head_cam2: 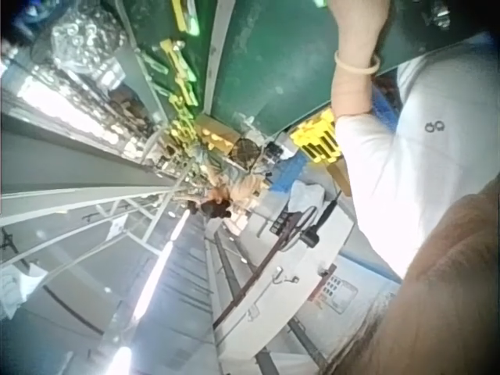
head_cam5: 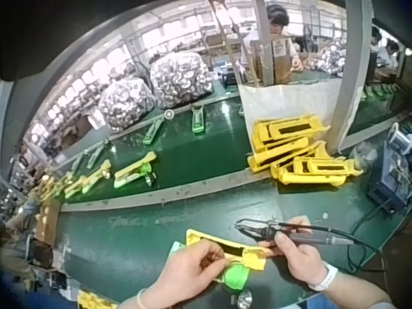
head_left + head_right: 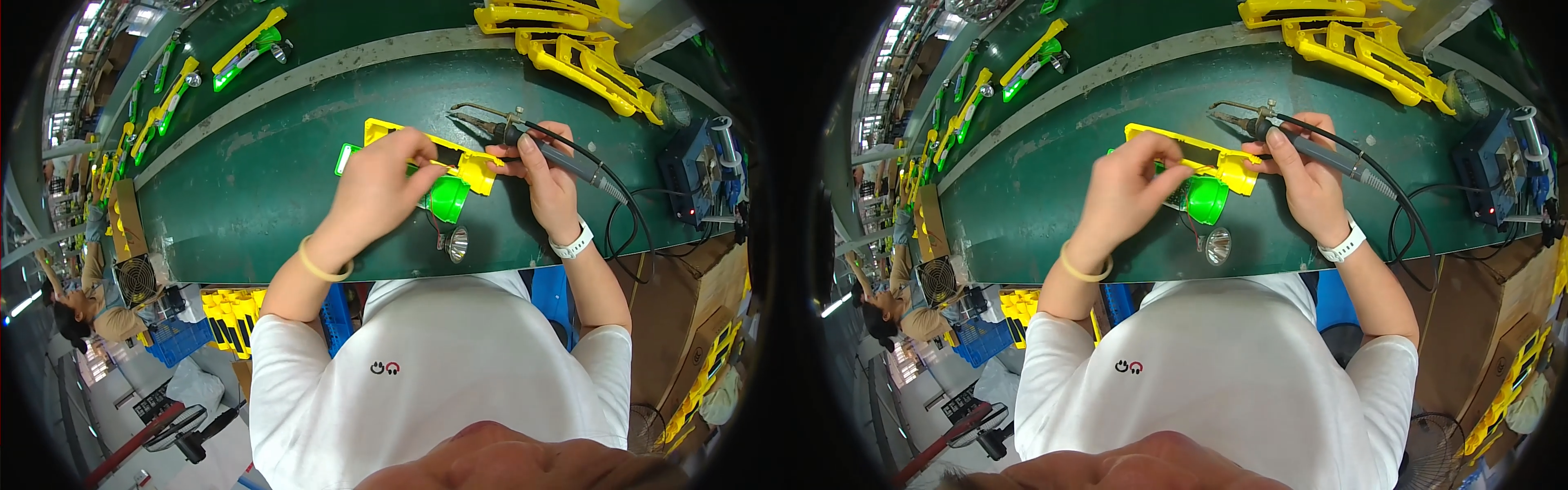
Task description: Soldering components and wires onto a circuit board for portable flashlight assembly.
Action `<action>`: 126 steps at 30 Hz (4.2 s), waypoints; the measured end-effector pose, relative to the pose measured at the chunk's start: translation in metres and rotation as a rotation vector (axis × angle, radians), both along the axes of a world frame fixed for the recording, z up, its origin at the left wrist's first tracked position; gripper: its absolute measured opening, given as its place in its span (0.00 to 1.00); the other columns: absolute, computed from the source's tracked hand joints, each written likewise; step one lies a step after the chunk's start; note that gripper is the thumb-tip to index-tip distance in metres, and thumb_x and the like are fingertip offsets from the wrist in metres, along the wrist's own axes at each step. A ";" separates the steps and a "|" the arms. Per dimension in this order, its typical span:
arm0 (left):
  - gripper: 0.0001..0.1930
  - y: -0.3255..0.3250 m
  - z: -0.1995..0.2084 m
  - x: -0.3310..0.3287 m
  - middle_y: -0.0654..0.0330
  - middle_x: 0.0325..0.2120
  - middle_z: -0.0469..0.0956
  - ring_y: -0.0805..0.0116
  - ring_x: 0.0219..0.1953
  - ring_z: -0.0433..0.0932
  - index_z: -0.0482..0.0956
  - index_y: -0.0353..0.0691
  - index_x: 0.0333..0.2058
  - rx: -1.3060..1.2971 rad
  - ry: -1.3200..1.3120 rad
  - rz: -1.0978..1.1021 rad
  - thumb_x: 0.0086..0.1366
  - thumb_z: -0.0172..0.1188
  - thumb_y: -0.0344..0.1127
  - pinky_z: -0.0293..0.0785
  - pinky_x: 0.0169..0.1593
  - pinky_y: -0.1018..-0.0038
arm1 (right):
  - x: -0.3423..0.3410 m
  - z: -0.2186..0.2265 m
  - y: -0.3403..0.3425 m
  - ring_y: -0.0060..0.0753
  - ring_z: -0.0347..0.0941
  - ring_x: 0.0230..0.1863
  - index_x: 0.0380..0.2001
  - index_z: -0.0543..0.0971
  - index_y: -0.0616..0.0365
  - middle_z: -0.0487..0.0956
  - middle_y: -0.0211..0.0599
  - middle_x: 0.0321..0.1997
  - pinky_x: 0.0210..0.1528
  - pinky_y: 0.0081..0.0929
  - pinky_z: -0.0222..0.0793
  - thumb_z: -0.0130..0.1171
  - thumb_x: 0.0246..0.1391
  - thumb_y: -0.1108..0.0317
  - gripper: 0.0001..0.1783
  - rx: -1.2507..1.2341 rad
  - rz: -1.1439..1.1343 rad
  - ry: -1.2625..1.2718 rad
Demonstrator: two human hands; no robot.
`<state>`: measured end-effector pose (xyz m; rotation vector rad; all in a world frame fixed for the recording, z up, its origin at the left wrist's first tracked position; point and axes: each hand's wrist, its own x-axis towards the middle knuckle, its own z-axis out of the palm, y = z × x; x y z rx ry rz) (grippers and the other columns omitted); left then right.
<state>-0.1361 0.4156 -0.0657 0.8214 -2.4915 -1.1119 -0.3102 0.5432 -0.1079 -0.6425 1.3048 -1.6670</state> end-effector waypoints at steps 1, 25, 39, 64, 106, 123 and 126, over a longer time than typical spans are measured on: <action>0.09 -0.004 0.003 0.007 0.60 0.24 0.75 0.72 0.24 0.75 0.71 0.37 0.30 0.318 0.029 0.051 0.51 0.64 0.28 0.70 0.26 0.77 | 0.001 0.000 0.001 0.43 0.75 0.43 0.43 0.58 0.57 0.68 0.41 0.40 0.41 0.36 0.77 0.45 0.60 0.67 0.12 0.003 -0.002 -0.003; 0.05 -0.079 -0.024 0.026 0.58 0.34 0.67 0.61 0.32 0.72 0.76 0.37 0.26 -0.222 -0.115 -0.306 0.48 0.59 0.24 0.71 0.36 0.70 | 0.047 -0.007 -0.026 0.15 0.67 0.24 0.34 0.62 0.59 0.70 0.30 0.26 0.26 0.13 0.63 0.56 0.51 0.75 0.13 0.093 -0.015 0.191; 0.03 -0.077 -0.023 0.017 0.57 0.33 0.66 0.60 0.31 0.73 0.75 0.35 0.24 -0.255 -0.222 -0.331 0.48 0.58 0.24 0.71 0.35 0.68 | 0.044 -0.010 -0.030 0.19 0.68 0.23 0.37 0.61 0.58 0.71 0.32 0.25 0.25 0.15 0.63 0.53 0.54 0.73 0.12 0.070 -0.026 0.095; 0.08 -0.077 -0.014 0.011 0.56 0.35 0.68 0.59 0.39 0.72 0.76 0.37 0.31 -0.312 -0.149 -0.294 0.50 0.61 0.28 0.71 0.41 0.70 | -0.122 -0.001 0.087 0.55 0.72 0.44 0.50 0.55 0.54 0.71 0.56 0.46 0.43 0.48 0.73 0.37 0.62 0.50 0.22 -0.221 -0.721 0.775; 0.31 -0.300 -0.063 -0.066 0.56 0.40 0.75 0.68 0.40 0.76 0.69 0.35 0.50 -0.091 0.152 0.095 0.48 0.67 0.38 0.71 0.45 0.76 | -0.032 -0.033 0.023 0.49 0.71 0.49 0.48 0.57 0.51 0.70 0.45 0.50 0.47 0.47 0.69 0.44 0.57 0.45 0.26 -0.018 -0.173 0.209; 0.25 -0.051 -0.047 0.094 0.51 0.52 0.67 0.52 0.57 0.63 0.71 0.38 0.49 -0.536 -0.083 -0.143 0.50 0.62 0.34 0.60 0.57 0.59 | -0.033 -0.013 0.029 0.28 0.66 0.28 0.47 0.64 0.55 0.73 0.40 0.35 0.28 0.20 0.57 0.39 0.61 0.49 0.22 -0.306 -0.366 0.072; 0.21 -0.024 -0.051 0.059 0.56 0.45 0.74 0.58 0.46 0.73 0.76 0.40 0.42 -0.699 0.147 -0.222 0.46 0.66 0.33 0.69 0.46 0.66 | -0.021 -0.013 0.038 0.27 0.63 0.23 0.44 0.64 0.56 0.70 0.39 0.30 0.24 0.19 0.56 0.43 0.60 0.52 0.19 -0.354 -0.418 0.111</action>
